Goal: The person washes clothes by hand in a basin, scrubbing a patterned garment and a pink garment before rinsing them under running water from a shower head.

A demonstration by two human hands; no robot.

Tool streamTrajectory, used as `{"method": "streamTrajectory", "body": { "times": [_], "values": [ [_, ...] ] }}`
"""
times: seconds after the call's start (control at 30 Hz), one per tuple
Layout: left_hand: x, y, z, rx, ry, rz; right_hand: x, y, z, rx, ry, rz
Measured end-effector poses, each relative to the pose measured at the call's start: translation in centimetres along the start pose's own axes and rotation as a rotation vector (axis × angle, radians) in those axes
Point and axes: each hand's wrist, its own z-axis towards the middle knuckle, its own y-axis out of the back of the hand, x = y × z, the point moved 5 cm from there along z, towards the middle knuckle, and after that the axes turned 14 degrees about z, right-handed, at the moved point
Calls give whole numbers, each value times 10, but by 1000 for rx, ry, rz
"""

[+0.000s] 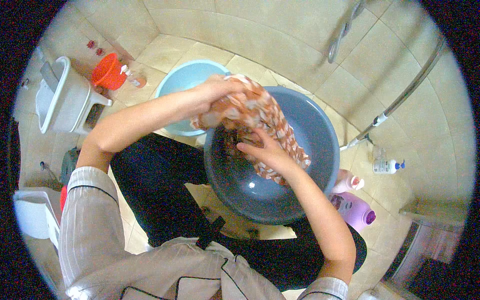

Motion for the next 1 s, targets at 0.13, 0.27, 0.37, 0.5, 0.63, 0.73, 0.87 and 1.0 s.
{"method": "streamTrajectory", "body": {
  "times": [0.13, 0.27, 0.37, 0.5, 0.63, 0.73, 0.87, 1.0],
  "values": [
    [-37, -60, -44, 166, -148, -92, 3, -23, 1, -63, 37, 404],
    [-27, -69, -21, 145, -175, -32, -10, -30, -10, -326, 81, 819],
    [10, -87, 23, 292, -188, 60, -36, 7, -23, -443, -15, 1147],
    [90, -88, 45, 228, -521, 735, -160, 45, -39, -612, -332, 943],
    [207, 23, 95, -186, -312, 912, -262, 38, -58, -616, -647, 613],
    [274, 117, 109, -495, -93, 929, -281, 33, -54, -565, -703, 526],
    [335, 173, 127, -663, 107, 848, -269, 40, -29, -526, -673, 428],
    [354, 205, 149, -671, 201, 752, -258, 22, -3, -497, -636, 401]
  ]
}}
